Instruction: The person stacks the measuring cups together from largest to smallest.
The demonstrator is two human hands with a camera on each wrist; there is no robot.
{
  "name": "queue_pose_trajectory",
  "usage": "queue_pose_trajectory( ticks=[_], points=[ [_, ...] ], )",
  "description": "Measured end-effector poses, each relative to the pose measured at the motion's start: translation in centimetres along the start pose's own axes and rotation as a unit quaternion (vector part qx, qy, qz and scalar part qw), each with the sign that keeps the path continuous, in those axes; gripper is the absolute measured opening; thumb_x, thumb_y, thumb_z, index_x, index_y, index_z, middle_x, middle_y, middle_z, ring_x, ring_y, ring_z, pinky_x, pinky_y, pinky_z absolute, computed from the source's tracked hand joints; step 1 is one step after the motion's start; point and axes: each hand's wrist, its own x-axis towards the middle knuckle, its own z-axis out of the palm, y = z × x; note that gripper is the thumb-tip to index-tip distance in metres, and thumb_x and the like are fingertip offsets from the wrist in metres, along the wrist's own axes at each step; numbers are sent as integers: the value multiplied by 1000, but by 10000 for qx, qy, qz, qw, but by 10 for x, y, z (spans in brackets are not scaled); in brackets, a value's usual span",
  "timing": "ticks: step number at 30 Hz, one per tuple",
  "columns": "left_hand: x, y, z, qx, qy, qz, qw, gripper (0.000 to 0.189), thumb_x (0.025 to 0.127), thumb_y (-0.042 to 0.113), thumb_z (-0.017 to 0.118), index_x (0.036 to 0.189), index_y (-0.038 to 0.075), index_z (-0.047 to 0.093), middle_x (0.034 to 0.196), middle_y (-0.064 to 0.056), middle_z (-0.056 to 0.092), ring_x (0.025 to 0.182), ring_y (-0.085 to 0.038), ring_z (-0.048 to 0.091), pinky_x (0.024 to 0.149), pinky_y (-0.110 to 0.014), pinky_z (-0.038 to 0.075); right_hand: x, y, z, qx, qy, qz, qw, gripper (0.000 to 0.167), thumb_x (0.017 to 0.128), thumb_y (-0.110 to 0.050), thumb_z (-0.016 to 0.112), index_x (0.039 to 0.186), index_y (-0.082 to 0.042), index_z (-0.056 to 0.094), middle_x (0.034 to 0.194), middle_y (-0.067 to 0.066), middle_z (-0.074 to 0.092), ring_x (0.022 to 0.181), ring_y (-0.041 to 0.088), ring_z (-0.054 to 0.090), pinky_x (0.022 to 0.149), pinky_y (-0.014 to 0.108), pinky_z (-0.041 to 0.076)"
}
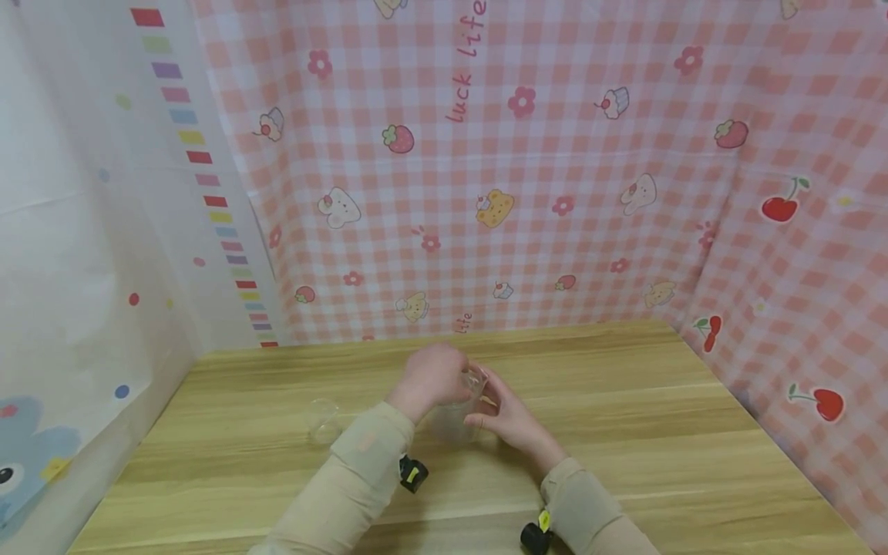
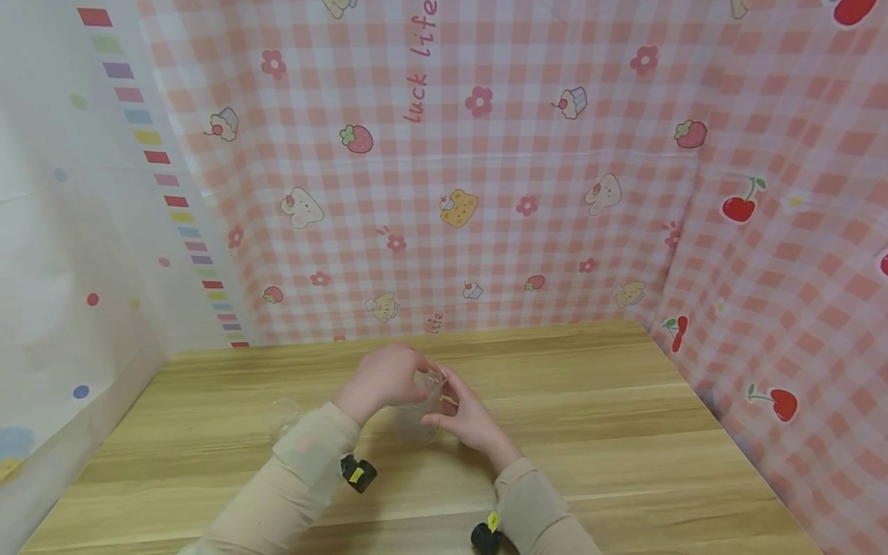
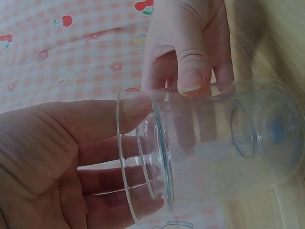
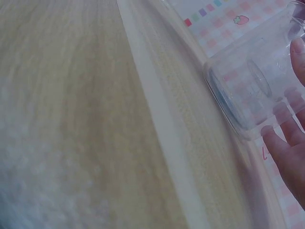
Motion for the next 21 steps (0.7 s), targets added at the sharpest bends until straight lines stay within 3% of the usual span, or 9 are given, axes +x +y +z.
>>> queue_pose_trajectory(
  ticks=[13,21],
  points=[
    [-3,2,1,103,45,0,9999,38,80,32,81,114,17,75,98,0,70,92,-19,62,75,-36,55,0,-2,1,3,-15,-128,9999,86,85,0,74,154,0,22,157,24,26,139,43,32,109,47,38],
    [-3,3,3,204,36,-42,9998,40,80,34,81,116,17,74,97,-1,67,91,-18,61,74,-35,54,-1,-4,2,22,2,-26,10000,87,85,2,73,155,-1,21,158,22,24,141,42,31,109,44,39]
  ],
)
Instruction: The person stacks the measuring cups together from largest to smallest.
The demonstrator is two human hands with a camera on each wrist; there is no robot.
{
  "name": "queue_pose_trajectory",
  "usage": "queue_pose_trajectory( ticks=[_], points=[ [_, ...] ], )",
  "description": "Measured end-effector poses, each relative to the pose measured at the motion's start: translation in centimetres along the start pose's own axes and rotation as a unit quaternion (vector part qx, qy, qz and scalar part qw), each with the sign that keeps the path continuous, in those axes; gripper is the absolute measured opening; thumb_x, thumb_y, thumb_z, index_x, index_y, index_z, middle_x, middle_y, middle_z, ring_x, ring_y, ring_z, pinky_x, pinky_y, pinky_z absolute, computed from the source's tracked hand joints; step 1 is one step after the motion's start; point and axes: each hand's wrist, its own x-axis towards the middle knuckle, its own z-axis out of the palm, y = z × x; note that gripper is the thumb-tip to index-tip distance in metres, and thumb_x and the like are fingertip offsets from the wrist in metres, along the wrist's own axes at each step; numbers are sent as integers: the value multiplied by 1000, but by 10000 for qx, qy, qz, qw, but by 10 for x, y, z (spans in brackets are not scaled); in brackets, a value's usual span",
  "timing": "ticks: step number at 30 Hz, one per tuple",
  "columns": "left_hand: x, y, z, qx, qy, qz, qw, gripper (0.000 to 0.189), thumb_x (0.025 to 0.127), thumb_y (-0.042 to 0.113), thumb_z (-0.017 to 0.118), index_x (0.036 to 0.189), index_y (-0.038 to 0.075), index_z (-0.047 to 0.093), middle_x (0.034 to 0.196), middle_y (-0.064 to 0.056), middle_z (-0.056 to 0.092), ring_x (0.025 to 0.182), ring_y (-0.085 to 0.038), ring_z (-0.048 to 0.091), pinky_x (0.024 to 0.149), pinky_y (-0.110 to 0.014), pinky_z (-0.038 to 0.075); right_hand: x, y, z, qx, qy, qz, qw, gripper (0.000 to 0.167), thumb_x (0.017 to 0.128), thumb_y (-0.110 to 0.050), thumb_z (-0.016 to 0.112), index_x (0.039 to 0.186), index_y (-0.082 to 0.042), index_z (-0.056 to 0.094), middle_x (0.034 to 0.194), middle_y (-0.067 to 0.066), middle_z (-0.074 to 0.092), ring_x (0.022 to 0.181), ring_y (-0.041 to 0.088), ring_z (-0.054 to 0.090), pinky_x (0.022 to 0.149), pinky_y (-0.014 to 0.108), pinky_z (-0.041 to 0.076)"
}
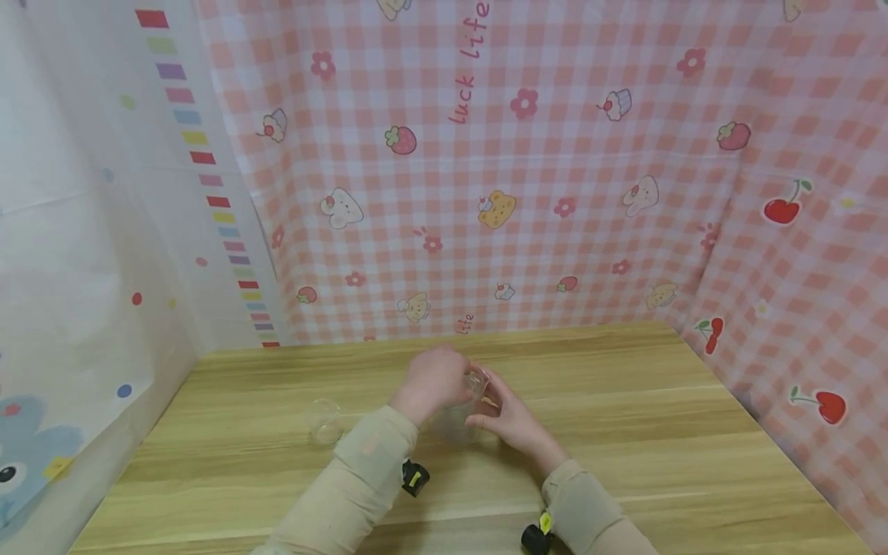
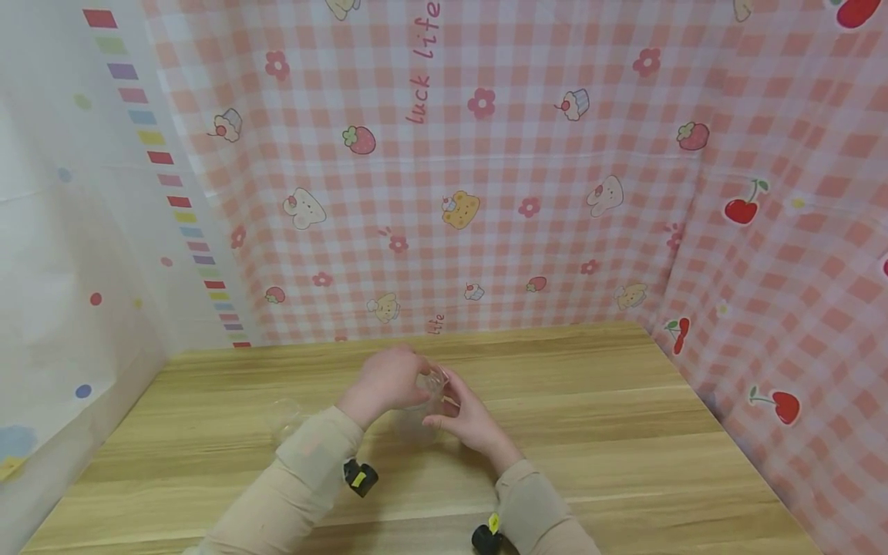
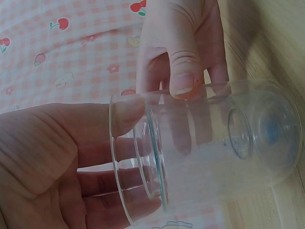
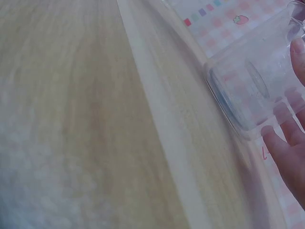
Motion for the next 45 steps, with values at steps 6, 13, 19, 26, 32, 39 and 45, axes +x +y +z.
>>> queue_pose_trajectory(
  ticks=[6,13,19,26,32,39,45],
  points=[
    [0,0,1,-42,-25,-48,10000,41,80,35,82,117,18,74,100,-1,68,92,-18,61,74,-35,55,0,2,0,-22,39,-11,10000,86,85,4,72,155,-1,22,158,22,25,141,43,30,108,42,40],
    [0,0,1,18,-46,-53,10000,38,82,35,81,115,18,74,101,-2,67,91,-18,62,71,-35,55,0,2,0,-42,19,-91,9999,86,85,5,72,155,-1,22,158,22,25,141,42,30,109,42,39],
    [1,-1,2,-11,-70,-6,10000,38,82,34,80,117,19,74,102,-2,68,93,-19,62,74,-35,55,1,1,0,-75,33,-60,9999,86,85,4,73,155,-2,23,158,22,26,141,42,30,108,40,40],
    [2,-3,3,-163,-37,92,9998,38,82,31,80,117,18,74,101,-2,68,94,-19,62,77,-36,55,1,3,-1,-103,19,-49,9999,85,86,0,73,155,-2,23,158,22,27,141,42,30,109,40,40],
    [3,-3,4,-198,-41,132,9997,35,83,30,80,114,16,75,100,-2,69,94,-19,62,80,-36,54,1,3,-1,-135,43,-38,9999,87,85,-1,74,155,-2,23,158,22,26,142,42,29,110,41,38],
    [4,-3,5,-139,-75,152,9998,34,84,30,80,114,15,75,100,-3,69,96,-20,63,83,-36,54,2,1,0,-35,101,22,9999,86,84,6,73,155,-2,24,158,21,26,142,40,30,111,43,36],
    [3,-2,6,-162,-77,169,9997,34,84,29,79,113,14,75,98,-3,69,95,-20,63,82,-37,55,1,0,1,60,117,21,9999,86,84,6,73,154,0,24,157,23,27,141,41,30,110,45,37]
  ],
)
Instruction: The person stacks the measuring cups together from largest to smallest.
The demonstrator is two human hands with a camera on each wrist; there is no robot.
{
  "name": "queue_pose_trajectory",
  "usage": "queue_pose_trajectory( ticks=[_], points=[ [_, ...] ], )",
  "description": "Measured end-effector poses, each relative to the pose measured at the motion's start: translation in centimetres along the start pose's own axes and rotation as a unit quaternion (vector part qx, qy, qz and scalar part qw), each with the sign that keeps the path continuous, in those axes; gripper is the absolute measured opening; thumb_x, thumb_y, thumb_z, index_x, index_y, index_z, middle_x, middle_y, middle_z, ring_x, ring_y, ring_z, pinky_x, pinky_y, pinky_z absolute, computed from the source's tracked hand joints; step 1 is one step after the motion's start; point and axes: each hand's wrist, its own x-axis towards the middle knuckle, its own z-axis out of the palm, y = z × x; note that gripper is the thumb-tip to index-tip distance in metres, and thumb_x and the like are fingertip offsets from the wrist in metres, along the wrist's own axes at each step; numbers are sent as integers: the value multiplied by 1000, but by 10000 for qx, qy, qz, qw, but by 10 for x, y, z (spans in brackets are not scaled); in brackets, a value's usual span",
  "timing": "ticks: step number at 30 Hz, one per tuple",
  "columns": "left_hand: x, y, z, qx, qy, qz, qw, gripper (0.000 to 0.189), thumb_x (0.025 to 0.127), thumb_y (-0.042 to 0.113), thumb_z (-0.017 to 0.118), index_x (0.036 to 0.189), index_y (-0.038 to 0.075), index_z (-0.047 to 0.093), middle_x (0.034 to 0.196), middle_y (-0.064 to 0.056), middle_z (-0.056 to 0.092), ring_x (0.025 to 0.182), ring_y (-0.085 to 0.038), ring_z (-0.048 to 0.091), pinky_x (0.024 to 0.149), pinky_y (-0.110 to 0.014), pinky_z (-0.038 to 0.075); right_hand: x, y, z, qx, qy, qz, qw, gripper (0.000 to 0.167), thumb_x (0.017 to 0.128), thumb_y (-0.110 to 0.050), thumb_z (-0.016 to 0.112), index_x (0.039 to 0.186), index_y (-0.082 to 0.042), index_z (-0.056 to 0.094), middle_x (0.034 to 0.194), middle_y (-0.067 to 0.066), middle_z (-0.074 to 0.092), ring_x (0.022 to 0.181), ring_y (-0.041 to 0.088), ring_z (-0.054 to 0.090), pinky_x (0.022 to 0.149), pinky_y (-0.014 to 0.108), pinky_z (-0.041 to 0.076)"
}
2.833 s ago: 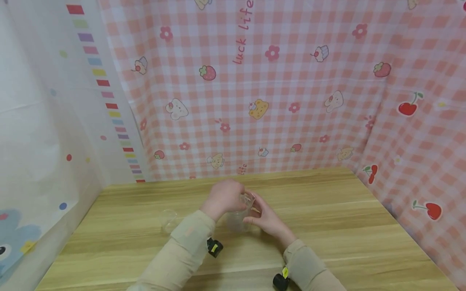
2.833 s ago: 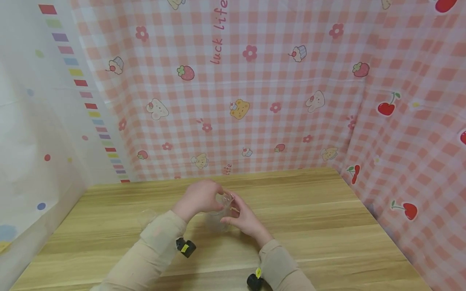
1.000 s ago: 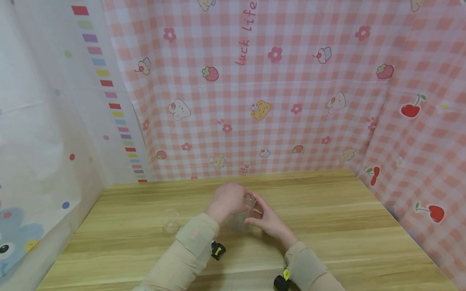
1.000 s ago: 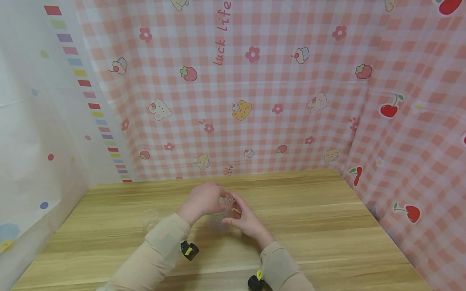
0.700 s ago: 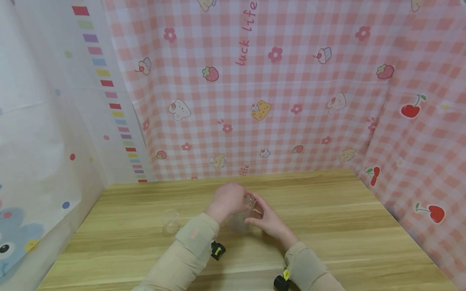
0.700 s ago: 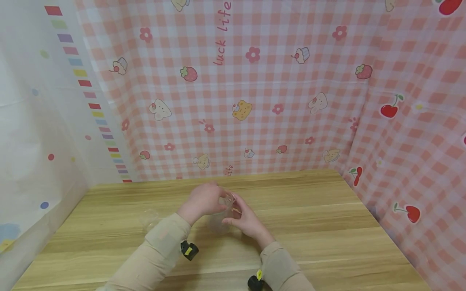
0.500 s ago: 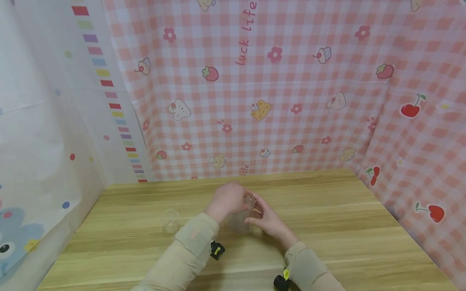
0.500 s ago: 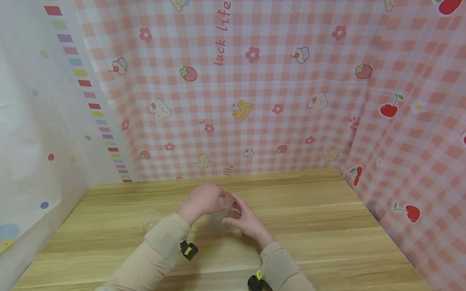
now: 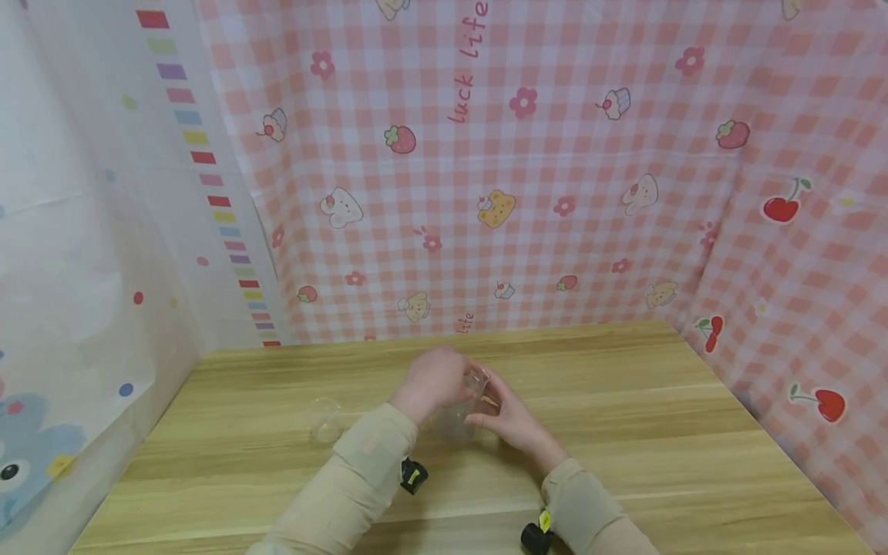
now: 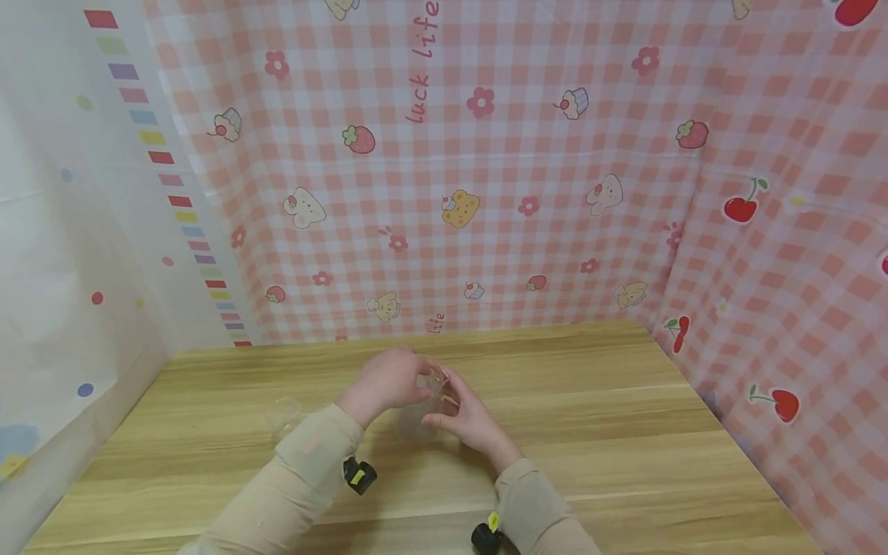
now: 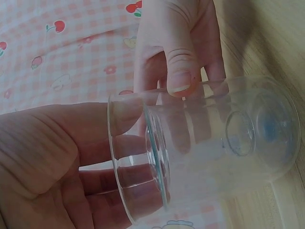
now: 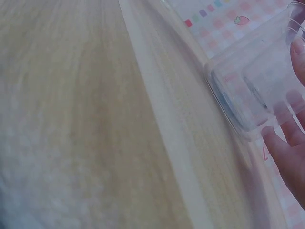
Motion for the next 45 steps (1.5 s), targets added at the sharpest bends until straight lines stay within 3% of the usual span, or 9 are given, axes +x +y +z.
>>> queue_pose_trajectory(
  ticks=[17,32,45],
  points=[
    [-2,0,0,-55,137,-4,9999,31,85,31,78,112,16,76,99,-2,69,96,-19,63,84,-36,54,0,1,0,-101,-36,-3,9999,86,84,4,73,154,0,24,157,23,27,142,41,29,111,43,37],
    [-6,-4,3,-272,278,62,9992,34,85,31,78,117,22,74,99,2,66,91,-16,60,74,-34,54,-1,0,1,-83,-14,-6,10000,86,83,1,74,154,-1,25,157,22,27,142,39,30,111,39,37],
    [-8,-7,11,-123,848,256,9960,32,84,32,79,114,22,75,104,3,68,91,-16,63,73,-34,55,-1,-2,1,-112,9,73,9999,89,84,0,75,155,-1,22,158,22,26,142,40,30,111,42,36]
  ],
)
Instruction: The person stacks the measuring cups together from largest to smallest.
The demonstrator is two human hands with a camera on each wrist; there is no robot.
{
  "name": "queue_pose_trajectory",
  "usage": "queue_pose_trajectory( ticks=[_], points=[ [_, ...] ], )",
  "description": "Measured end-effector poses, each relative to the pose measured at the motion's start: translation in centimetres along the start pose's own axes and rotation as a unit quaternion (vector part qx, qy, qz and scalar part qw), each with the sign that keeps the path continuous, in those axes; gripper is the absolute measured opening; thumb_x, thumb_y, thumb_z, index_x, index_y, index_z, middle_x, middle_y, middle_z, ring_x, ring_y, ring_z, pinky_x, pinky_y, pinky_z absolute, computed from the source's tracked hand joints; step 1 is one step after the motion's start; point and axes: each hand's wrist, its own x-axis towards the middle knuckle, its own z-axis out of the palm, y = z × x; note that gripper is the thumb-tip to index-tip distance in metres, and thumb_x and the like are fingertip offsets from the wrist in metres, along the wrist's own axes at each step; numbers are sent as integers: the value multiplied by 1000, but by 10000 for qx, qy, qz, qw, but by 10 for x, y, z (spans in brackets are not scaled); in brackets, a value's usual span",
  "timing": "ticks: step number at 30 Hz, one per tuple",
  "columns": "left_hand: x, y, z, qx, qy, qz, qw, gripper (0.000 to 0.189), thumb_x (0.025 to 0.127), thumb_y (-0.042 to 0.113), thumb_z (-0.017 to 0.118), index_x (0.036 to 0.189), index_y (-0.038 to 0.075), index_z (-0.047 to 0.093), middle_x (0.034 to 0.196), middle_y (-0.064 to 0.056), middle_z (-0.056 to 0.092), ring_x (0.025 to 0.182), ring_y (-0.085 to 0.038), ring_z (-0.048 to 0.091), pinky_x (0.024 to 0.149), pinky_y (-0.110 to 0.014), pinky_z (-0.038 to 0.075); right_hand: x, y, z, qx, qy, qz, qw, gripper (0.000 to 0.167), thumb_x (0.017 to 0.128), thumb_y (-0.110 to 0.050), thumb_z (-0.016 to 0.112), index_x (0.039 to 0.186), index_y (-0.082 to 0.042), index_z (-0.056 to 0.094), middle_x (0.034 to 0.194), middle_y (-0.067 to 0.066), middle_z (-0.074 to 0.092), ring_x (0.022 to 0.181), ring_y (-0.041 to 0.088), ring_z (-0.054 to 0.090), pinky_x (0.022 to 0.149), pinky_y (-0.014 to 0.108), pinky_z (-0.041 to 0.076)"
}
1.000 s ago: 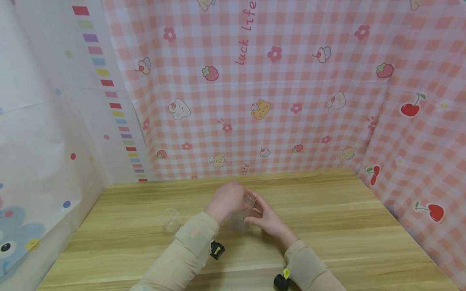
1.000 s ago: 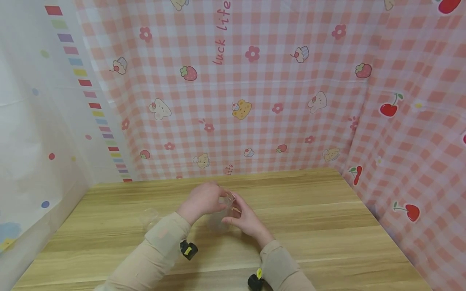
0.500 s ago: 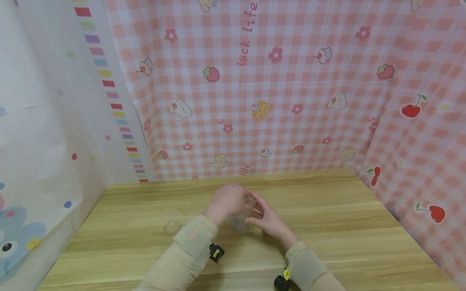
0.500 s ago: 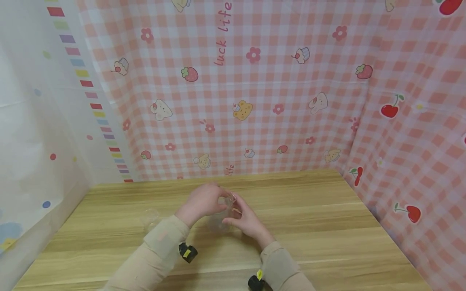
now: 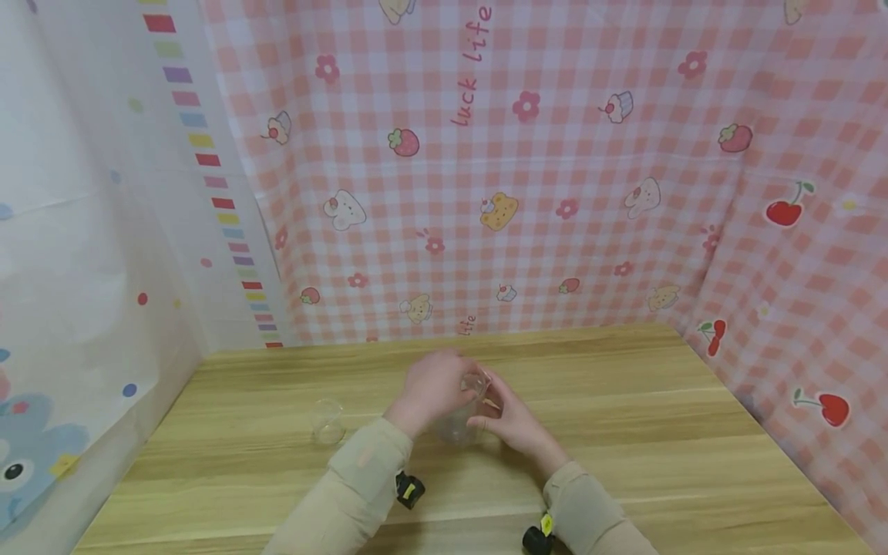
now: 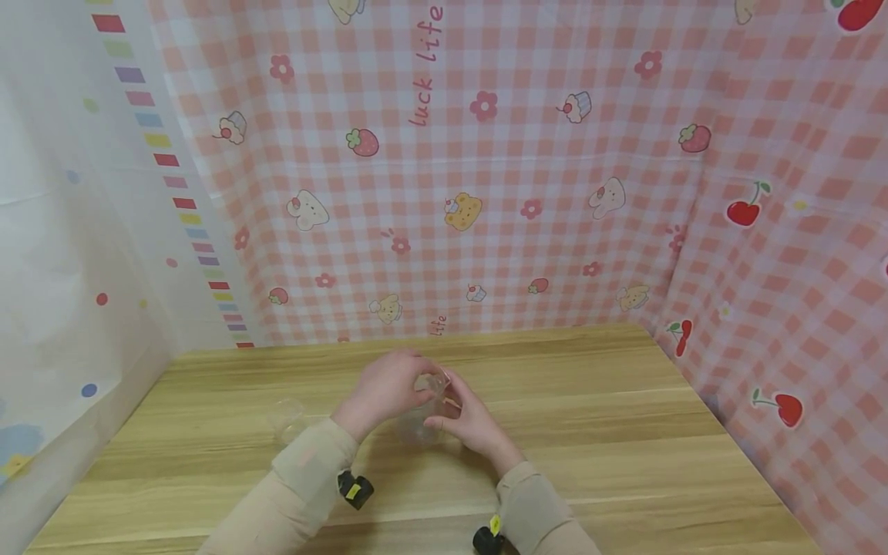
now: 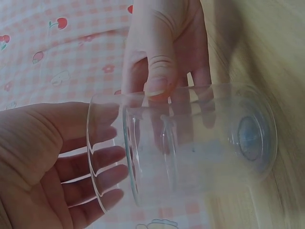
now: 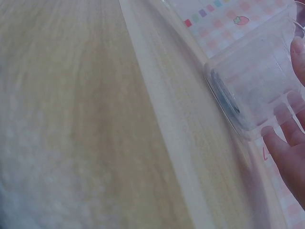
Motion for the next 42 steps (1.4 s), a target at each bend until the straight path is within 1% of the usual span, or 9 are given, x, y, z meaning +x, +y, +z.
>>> queue_pose_trajectory(
  ticks=[8,11,15,20,28,33,38,42],
  points=[
    [-3,-1,4,194,529,383,9977,25,84,29,80,107,20,76,101,2,69,90,-16,64,74,-34,55,0,0,1,-112,21,72,9999,87,86,7,71,156,-4,21,159,19,25,143,38,29,111,40,36],
    [-5,-1,4,302,725,518,9956,25,83,29,80,106,19,75,102,1,69,91,-17,64,77,-35,55,0,0,1,-103,23,78,9999,86,86,10,69,156,-4,20,159,19,25,143,38,29,111,40,36],
    [-8,-1,4,404,918,646,9929,27,83,28,81,107,17,75,104,0,70,94,-18,64,82,-36,55,0,1,1,-89,39,70,9999,87,86,9,70,156,-4,20,159,19,25,143,37,30,111,38,37],
    [-11,-1,4,372,1095,759,9904,27,83,26,80,107,16,74,106,-2,70,96,-19,64,86,-37,54,0,2,0,-100,26,42,9999,88,86,4,72,156,-4,20,159,18,25,143,37,30,110,38,37],
    [-17,-2,2,363,1316,913,9864,29,82,25,81,109,15,74,107,-2,70,97,-20,63,88,-38,53,0,3,0,58,24,-59,10000,89,84,1,75,155,0,21,157,23,27,142,40,30,110,39,38],
    [-22,-2,-1,258,1408,939,9852,31,82,24,82,110,16,74,108,-1,70,100,-20,63,90,-39,52,0,3,0,145,4,-134,9998,88,84,0,75,154,1,21,157,23,27,142,41,29,111,41,37],
    [-27,-3,-3,143,1594,1016,9819,32,81,23,83,111,16,74,108,-1,71,101,-20,64,91,-40,52,-1,3,0,169,1,-170,9997,88,84,-1,75,154,1,22,157,24,27,142,41,28,111,41,36],
    [-31,-5,-3,45,1673,1058,9802,36,80,22,83,115,16,73,110,-2,71,102,-22,64,90,-42,52,0,3,0,213,-11,-212,9995,89,84,-1,75,154,1,22,156,25,27,142,41,29,111,42,36]
  ],
)
